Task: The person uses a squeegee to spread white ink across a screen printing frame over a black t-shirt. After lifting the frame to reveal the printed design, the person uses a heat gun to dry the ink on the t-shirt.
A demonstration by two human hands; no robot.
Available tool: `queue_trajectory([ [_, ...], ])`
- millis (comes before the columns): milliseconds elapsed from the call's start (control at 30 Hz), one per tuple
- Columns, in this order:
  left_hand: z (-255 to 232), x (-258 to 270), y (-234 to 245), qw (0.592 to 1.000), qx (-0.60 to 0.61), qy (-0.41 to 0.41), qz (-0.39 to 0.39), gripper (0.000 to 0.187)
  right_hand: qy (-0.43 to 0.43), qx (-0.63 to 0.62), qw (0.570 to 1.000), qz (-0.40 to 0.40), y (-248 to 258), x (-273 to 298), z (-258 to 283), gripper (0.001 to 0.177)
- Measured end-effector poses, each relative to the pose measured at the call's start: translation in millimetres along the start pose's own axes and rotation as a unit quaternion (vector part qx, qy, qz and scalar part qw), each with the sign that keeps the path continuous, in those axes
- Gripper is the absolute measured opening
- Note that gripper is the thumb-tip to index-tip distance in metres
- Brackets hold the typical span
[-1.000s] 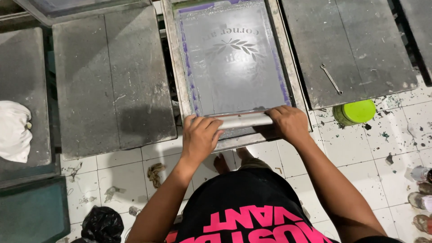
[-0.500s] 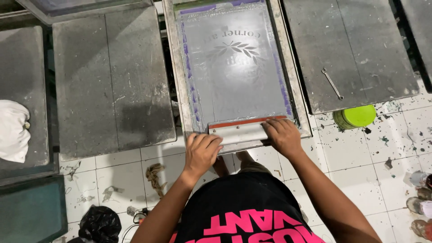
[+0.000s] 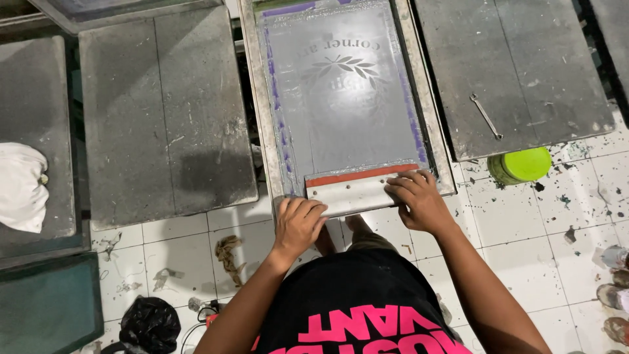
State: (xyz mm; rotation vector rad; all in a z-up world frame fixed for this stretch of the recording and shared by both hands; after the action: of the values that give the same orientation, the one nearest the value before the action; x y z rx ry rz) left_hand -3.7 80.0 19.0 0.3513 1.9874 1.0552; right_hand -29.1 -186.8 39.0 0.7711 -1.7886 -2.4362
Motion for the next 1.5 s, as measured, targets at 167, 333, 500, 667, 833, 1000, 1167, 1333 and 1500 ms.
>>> queue_trajectory([
  [167, 2.4, 9.6, -7.8, 1.000, 0.000, -0.008, 0.005, 0.023, -0.007, 0.037, 0.999, -0.002, -9.0, 20.0, -5.4, 0.043],
  [333, 2.3, 0.3, 0.1, 1.000, -0.009, -0.018, 0.023, 0.032, 0.019, 0.074, 0.997, -0.021, -7.6, 25.8, -2.2, 0.028],
  [500, 7.0, 2.2, -9.0, 0.998, -0.017, -0.025, 0.055, 0.040, 0.026, 0.055, 0.998, -0.009, -8.5, 26.0, -4.6, 0.027],
  [667, 18.0, -4.0, 19.5, 0.997, 0.011, 0.071, 0.010, 0.050, -0.090, -0.002, 0.994, -0.057, 2.3, 45.9, -49.0, 0.038],
  [833, 49.8, -16.3, 42.4, 0.987, -0.006, 0.161, 0.018, 0.061, -0.192, -0.008, 0.977, -0.096, 13.9, 60.8, -102.3, 0.039],
  [1000, 82.8, -30.4, 24.2, 0.983, -0.104, 0.135, 0.068, 0.078, -0.183, -0.016, 0.982, -0.052, 27.1, 20.1, -109.8, 0.060],
  [1167, 125.8, -57.0, 1.0, 0.983, -0.123, 0.134, 0.028, 0.071, -0.233, -0.074, 0.970, 0.007, 1.9, -15.6, -155.7, 0.070],
  [1333, 166.9, -83.9, -20.6, 0.977, -0.143, 0.157, 0.037, 0.073, -0.280, -0.126, 0.950, 0.059, -19.0, -49.5, -196.5, 0.071],
  [1500, 198.4, -86.1, -45.4, 0.968, -0.146, 0.200, 0.041, 0.073, -0.311, -0.175, 0.931, 0.075, -31.9, -69.5, -219.8, 0.072],
])
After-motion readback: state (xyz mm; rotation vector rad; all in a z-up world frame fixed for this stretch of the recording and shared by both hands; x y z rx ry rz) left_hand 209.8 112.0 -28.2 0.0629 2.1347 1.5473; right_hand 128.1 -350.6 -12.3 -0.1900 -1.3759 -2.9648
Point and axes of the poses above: each hand's wrist, its own x-axis away from the middle knuckle, its own y-axis out of the back of the hand, z = x × y, the point moved 7 cm from there along -x, towards the middle knuckle, and after that the axes turned 2 degrees about -y, right-handed, at the moved point
